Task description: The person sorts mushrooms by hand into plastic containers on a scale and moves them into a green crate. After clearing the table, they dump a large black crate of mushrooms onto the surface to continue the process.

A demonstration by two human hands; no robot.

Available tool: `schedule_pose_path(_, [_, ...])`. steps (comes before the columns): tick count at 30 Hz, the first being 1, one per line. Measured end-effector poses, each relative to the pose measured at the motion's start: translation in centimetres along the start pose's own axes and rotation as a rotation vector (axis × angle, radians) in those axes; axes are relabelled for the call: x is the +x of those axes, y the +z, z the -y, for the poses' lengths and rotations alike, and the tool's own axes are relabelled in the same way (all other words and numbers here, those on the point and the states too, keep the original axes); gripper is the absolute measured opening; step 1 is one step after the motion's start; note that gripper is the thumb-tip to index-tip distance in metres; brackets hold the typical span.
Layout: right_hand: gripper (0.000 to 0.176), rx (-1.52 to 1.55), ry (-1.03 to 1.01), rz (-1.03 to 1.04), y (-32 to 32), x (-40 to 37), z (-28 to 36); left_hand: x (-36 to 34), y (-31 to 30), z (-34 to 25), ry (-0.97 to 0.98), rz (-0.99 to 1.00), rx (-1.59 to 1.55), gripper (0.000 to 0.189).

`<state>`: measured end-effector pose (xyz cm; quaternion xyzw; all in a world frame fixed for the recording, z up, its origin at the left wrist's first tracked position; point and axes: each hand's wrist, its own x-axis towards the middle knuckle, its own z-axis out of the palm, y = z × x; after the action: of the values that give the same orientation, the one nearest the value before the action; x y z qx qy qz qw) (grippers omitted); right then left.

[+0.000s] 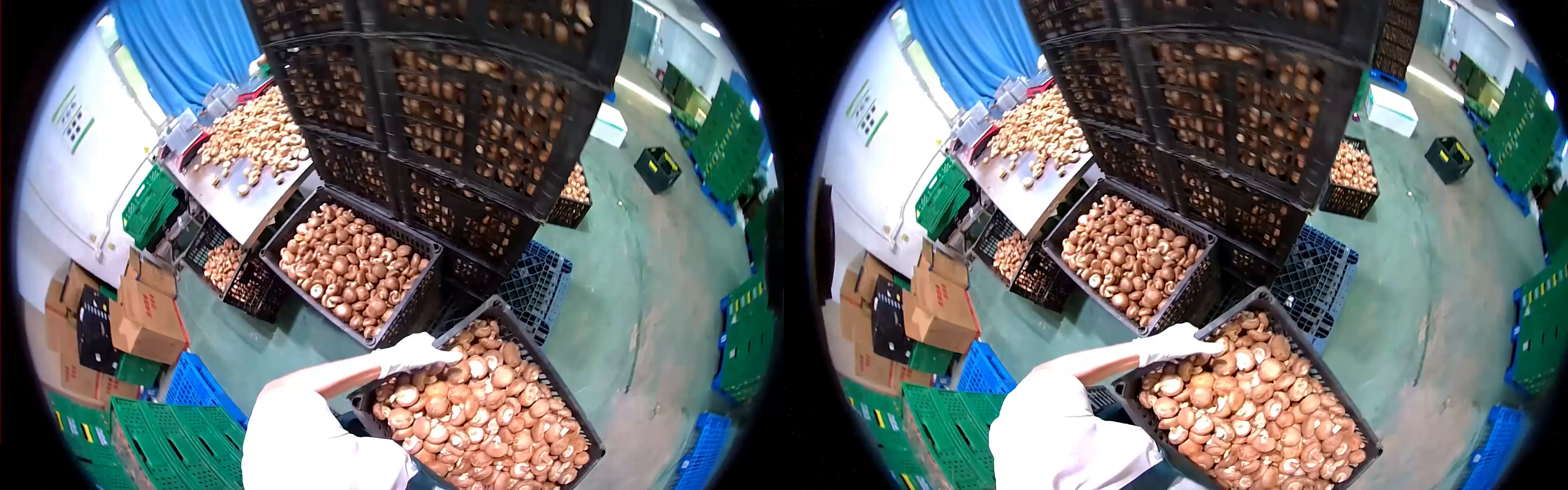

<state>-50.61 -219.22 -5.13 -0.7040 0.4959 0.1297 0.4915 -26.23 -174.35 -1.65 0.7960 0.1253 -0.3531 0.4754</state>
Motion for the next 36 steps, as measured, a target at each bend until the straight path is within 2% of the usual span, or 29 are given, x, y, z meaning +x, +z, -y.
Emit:
schedule_pose_path(1, [0.041, -0.005, -0.019, -0.007, -0.3, -2.1, 2.1, -0.7, -0.4, -0.3, 0.06, -0.013, -0.032, 0.055])
schedule_pose_path(3, [0.042, 0.136, -0.136, 0.05, -0.5, -6.6, 5.1, -3.8, -1.6, -1.8, 0.021, -0.004, -0.015, 0.055])
schedule_pose_path(4, [0.043, 0.208, -0.197, 0.077, -0.8, -8.2, 5.6, -5.5, -2.1, -2.2, 0.099, -0.023, -0.043, 0.056])
schedule_pose_path(7, [0.036, 0.122, -0.246, 0.027, -0.9, -8.9, 6.2, -7.8, -3.4, 0.1, 0.182, -0.141, -0.018, 0.053])
schedule_pose_path(9, [0.035, 0.037, -0.259, -0.023, -0.5, -9.0, 5.9, -11.2, -4.5, 1.2, 0.223, -0.14, -0.118, 0.052])
schedule_pose_path(12, [0.039, -0.069, -0.271, -0.077, 0.4, -10.5, 4.9, -13.9, -5.9, 4.5, 0.3, -0.302, -0.103, 0.059])
schedule_pose_path(15, [0.036, 0.226, -0.415, 0.099, 3.7, -12.8, 7.2, -18.1, -8.7, 7.0, 0.242, -0.307, -0.111, 0.063])
schedule_pose_path(17, [0.036, 0.423, -0.486, 0.232, 6.6, -14.3, 7.9, -18.1, -10.0, 11.5, 0.34, -0.455, -0.136, 0.06])
schedule_pose_path(19, [0.03, 0.244, -0.629, 0.131, 8.3, -12.5, 8.1, -20.2, -12.0, 14.8, 0.3, -0.494, -0.222, 0.058])
schedule_pose_path(20, [0.029, 0.223, -0.667, 0.124, 7.9, -15.7, 8.1, -25.5, -13.2, 15.0, 0.237, -0.459, -0.26, 0.057])
schedule_pose_path(21, [0.029, 0.206, -0.7, 0.14, 9.9, -16.3, 8.7, -25.8, -13.9, 17.1, 0.302, -0.597, -0.26, 0.059])
schedule_pose_path(23, [0.028, 0.188, -0.681, 0.173, 13.9, -15.6, 9.8, -26.2, -16.5, 21.1, 0.262, -0.698, -0.23, 0.06])
schedule_pose_path(26, [0.023, 0.191, -0.78, 0.286, 20.4, -17.8, 11.8, -28.1, -19.1, 26.4, 0.289, -0.831, -0.356, 0.059])
schedule_pose_path(27, [0.022, 0.169, -0.805, 0.283, 20.1, -22.1, 12.2, -31.7, -20.3, 27.6, 0.308, -0.837, -0.414, 0.057])
schedule_pose_path(29, [0.02, 0.096, -0.803, 0.309, 24.1, -23.3, 14.4, -33.4, -21.5, 30.8, 0.308, -0.916, -0.501, 0.051])
schedule_pose_path(30, [0.032, -0.041, -0.799, 0.378, 25.0, -23.2, 15.7, -34.4, -21.7, 32.1, 0.305, -0.947, -0.611, 0.046])
schedule_pose_path(31, [0.03, 0.033, -0.9, 0.423, 27.3, -23.6, 16.5, -36.0, -22.0, 32.9, 0.282, -0.972, -0.687, 0.041])
schedule_pose_path(33, [0.027, -0.002, -0.975, 0.42, 31.0, -25.7, 18.2, -38.4, -22.7, 34.9, 0.236, -1.021, -0.768, 0.036])
schedule_pose_path(36, [0.025, -0.142, -1.022, 0.477, 35.6, -28.6, 21.5, -41.5, -23.9, 37.1, 0.296, -1.072, -0.949, 0.027])
